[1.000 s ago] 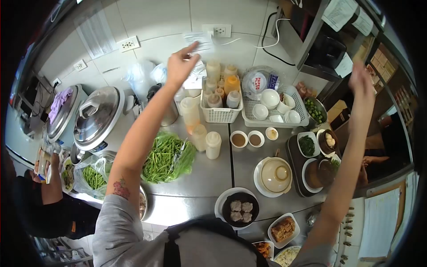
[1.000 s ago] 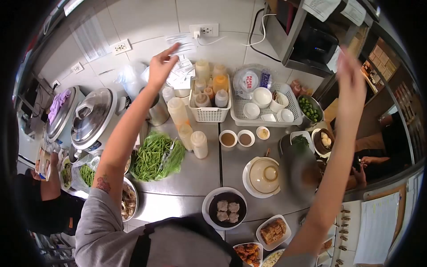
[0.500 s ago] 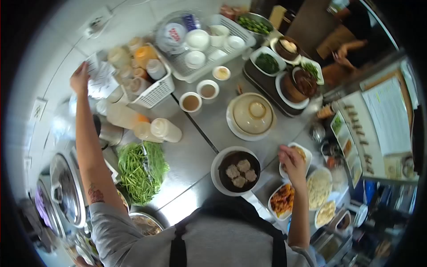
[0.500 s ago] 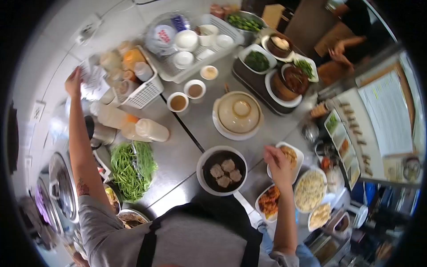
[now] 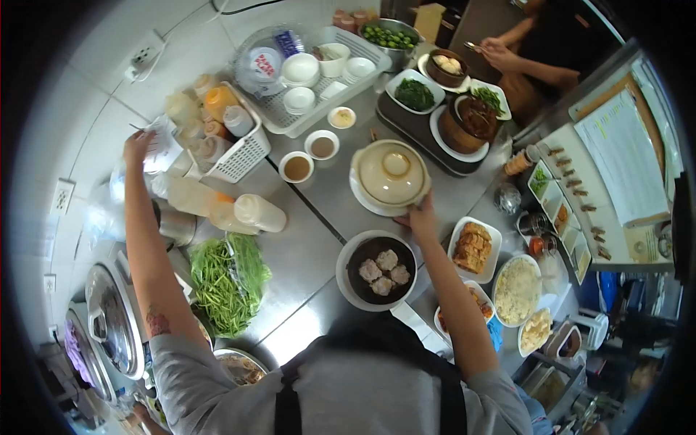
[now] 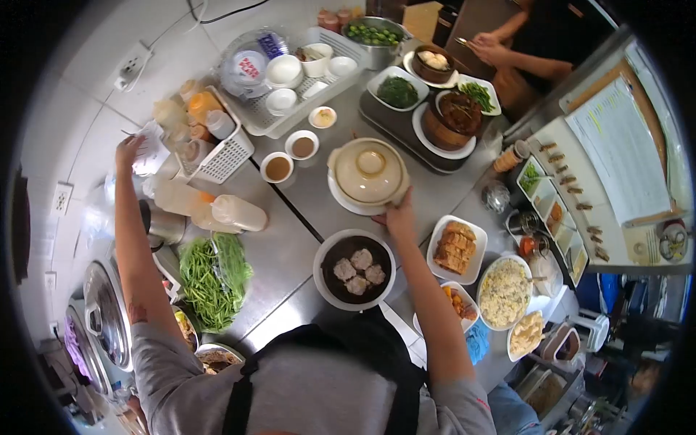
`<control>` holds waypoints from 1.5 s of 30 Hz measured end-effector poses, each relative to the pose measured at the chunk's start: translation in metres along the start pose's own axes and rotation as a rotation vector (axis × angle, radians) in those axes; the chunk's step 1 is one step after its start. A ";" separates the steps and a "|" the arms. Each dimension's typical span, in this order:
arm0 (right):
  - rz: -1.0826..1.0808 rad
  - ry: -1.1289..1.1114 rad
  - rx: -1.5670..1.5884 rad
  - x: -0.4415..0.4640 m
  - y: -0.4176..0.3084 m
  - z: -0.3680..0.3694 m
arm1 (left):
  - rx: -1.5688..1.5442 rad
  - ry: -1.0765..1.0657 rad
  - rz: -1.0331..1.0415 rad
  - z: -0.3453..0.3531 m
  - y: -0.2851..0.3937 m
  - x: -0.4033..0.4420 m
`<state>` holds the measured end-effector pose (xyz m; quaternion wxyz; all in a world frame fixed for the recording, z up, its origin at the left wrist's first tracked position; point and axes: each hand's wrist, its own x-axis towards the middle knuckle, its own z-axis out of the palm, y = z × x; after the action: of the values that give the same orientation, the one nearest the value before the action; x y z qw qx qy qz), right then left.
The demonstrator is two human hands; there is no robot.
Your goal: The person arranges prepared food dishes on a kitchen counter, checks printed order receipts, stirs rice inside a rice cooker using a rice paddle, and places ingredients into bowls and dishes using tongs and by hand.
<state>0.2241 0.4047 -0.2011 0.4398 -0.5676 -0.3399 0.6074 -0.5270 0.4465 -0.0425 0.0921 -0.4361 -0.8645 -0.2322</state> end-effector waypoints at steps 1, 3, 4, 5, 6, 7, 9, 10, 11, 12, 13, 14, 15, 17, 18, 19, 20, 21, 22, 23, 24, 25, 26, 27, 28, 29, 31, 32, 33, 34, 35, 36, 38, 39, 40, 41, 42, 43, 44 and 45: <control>-0.032 0.000 0.060 0.002 0.004 0.006 | 0.182 0.189 0.128 -0.007 0.003 0.002; -0.009 0.004 0.156 0.003 0.010 0.021 | 0.120 0.339 0.058 -0.058 0.079 -0.041; 0.044 0.003 0.191 0.002 0.007 0.029 | 0.156 0.470 0.141 -0.080 0.112 -0.064; 0.096 0.002 0.229 0.000 0.003 0.029 | 0.050 0.525 0.204 -0.100 0.145 -0.094; 0.083 -0.043 0.090 0.000 0.000 0.022 | -0.279 0.497 0.201 -0.119 0.205 -0.148; 0.071 -0.089 -0.049 -0.001 -0.004 0.014 | -0.444 0.415 0.280 -0.131 0.248 -0.195; -0.245 -0.094 -0.609 -0.007 -0.019 -0.011 | -0.765 0.029 0.228 -0.123 0.296 -0.293; -0.329 -0.005 -0.740 -0.018 -0.042 -0.031 | -0.620 -0.340 0.303 -0.122 0.307 -0.335; -0.410 0.082 -0.874 -0.027 -0.059 -0.054 | -0.605 -0.649 0.381 -0.104 0.310 -0.369; -0.424 0.238 -0.906 -0.025 -0.062 -0.087 | -0.475 -0.877 0.364 -0.096 0.319 -0.394; -0.439 0.392 -0.935 -0.022 -0.066 -0.122 | -0.330 -1.056 0.328 -0.089 0.328 -0.410; -0.570 0.441 -1.066 -0.024 -0.068 -0.157 | -0.271 -1.073 0.284 -0.063 0.310 -0.427; -0.706 0.492 -1.195 -0.025 -0.070 -0.187 | -0.213 -1.085 0.243 -0.033 0.286 -0.449; -0.355 0.230 -1.178 -0.024 -0.065 -0.230 | -0.416 -1.250 -0.039 -0.004 0.259 -0.484; -0.183 0.091 -1.155 -0.024 -0.062 -0.240 | -0.516 -1.323 -0.192 0.009 0.250 -0.498; -0.307 0.063 -1.007 -0.028 -0.059 -0.241 | -0.659 -1.316 -0.259 0.023 0.248 -0.511; -0.319 0.065 -1.024 -0.031 -0.057 -0.242 | -0.800 -1.303 -0.332 0.033 0.249 -0.530; -0.330 0.063 -1.044 -0.034 -0.056 -0.241 | -0.942 -1.282 -0.411 0.038 0.249 -0.549; -0.346 0.060 -1.065 -0.036 -0.055 -0.241 | -0.944 -1.236 -0.383 0.042 0.253 -0.559; -0.390 0.069 -1.011 -0.038 -0.053 -0.242 | -0.948 -1.191 -0.352 0.049 0.259 -0.565; -0.436 0.082 -0.954 -0.040 -0.048 -0.247 | -0.952 -1.145 -0.315 0.057 0.268 -0.567; -0.484 0.099 -0.895 -0.042 -0.047 -0.248 | -1.057 -1.099 -0.313 0.063 0.280 -0.567; -0.444 0.161 -0.881 -0.046 -0.046 -0.252 | -1.022 -1.111 -0.293 0.070 0.292 -0.565; -0.400 0.220 -0.868 -0.054 -0.050 -0.253 | -0.986 -1.124 -0.277 0.076 0.307 -0.559; -0.353 0.279 -0.854 -0.062 -0.056 -0.254 | -0.948 -1.140 -0.262 0.082 0.322 -0.554; -0.360 0.329 -0.836 -0.073 -0.067 -0.250 | -0.981 -1.143 -0.254 0.091 0.336 -0.550; -0.384 0.356 -0.825 -0.083 -0.088 -0.252 | -1.026 -1.163 -0.284 0.099 0.372 -0.540; -0.395 0.377 -0.818 -0.088 -0.094 -0.254 | -1.039 -1.182 -0.320 0.097 0.393 -0.532; -0.433 0.398 -0.822 -0.090 -0.098 -0.257 | -1.105 -1.194 -0.301 0.107 0.405 -0.528; -0.434 0.419 -0.818 -0.091 -0.099 -0.261 | -1.111 -1.193 -0.305 0.117 0.417 -0.525; -0.432 0.441 -0.814 -0.091 -0.099 -0.265 | -1.114 -1.194 -0.308 0.127 0.429 -0.523; -0.429 0.462 -0.808 -0.091 -0.097 -0.270 | -1.115 -1.195 -0.312 0.136 0.438 -0.522; -0.344 0.460 -0.691 -0.095 -0.091 -0.281 | -1.134 -1.170 -0.302 0.154 0.454 -0.520; -0.317 0.453 -0.658 -0.100 -0.093 -0.282 | -1.144 -1.152 -0.301 0.151 0.459 -0.518; -0.293 0.443 -0.624 -0.104 -0.094 -0.281 | -1.134 -1.204 -0.316 0.147 0.460 -0.517; -0.279 0.439 -0.637 -0.106 -0.094 -0.281 | -1.122 -1.255 -0.329 0.142 0.460 -0.513; -0.265 0.438 -0.649 -0.109 -0.093 -0.281 | -1.110 -1.308 -0.340 0.136 0.461 -0.509; -0.250 0.446 -0.661 -0.115 -0.093 -0.283 | -0.989 -1.333 -0.255 0.132 0.459 -0.504; -0.219 0.446 -0.699 -0.120 -0.092 -0.283 | -0.898 -1.285 -0.144 0.127 0.457 -0.509; -0.188 0.450 -0.734 -0.125 -0.090 -0.279 | -0.809 -1.232 -0.029 0.105 0.455 -0.513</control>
<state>0.5095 0.3006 -0.1048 0.3255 -0.7709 -0.4790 0.2652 0.1496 0.3649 -0.1740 -0.5811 -0.4760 -0.6121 -0.2470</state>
